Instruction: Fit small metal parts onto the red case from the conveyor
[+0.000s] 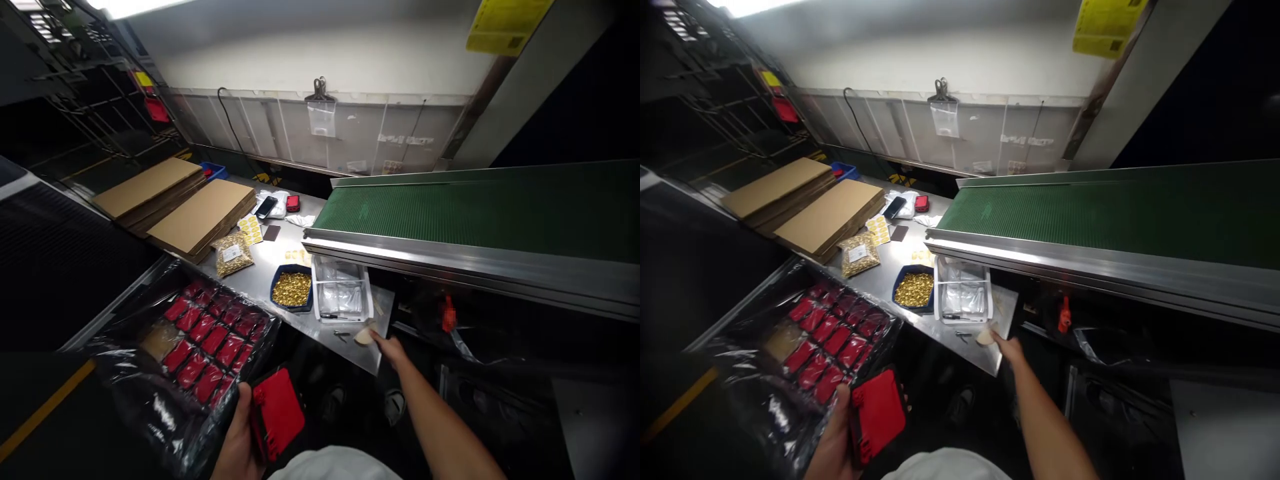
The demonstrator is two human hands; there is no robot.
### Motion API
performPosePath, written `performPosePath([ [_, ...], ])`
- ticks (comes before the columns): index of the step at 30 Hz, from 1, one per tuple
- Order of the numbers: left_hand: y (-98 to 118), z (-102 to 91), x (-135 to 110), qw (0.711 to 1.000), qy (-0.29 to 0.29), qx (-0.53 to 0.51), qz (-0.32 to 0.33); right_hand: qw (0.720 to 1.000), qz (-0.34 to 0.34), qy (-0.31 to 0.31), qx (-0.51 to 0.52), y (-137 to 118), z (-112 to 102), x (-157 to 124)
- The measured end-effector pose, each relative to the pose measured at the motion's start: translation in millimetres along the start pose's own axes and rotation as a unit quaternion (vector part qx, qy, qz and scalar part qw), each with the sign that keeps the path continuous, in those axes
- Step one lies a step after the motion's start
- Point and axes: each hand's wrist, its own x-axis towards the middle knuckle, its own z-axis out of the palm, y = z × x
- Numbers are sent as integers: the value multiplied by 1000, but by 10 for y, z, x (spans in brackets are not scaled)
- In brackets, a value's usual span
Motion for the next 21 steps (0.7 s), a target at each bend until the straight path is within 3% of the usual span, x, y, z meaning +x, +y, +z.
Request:
performPosePath([
  [4,106,122,-95,997,24,-71,-14,993,31,-54,102,218,-273,-74],
  [7,161,186,-119,996,-1,-92,-15,985,22,-57,164,237,-483,-311],
  [11,159,243,-81,993,-77,-86,-25,973,-58,-102,197,-87,-558,-1129],
  [14,113,303,-27,988,-129,-67,-44,957,-199,-148,152,-505,-479,-1953],
  [15,95,326,-12,986,-145,-67,-53,935,-272,-179,140,-645,-443,-2192],
  [17,64,373,0,980,-170,-77,-68,863,-423,-260,91,-883,-380,-2545],
  [19,47,417,-12,977,-181,-83,-78,798,-524,-294,53,-1046,-337,-2721],
  [21,44,457,-42,978,-180,-76,-78,788,-553,-270,32,-1128,-313,-2772],
])
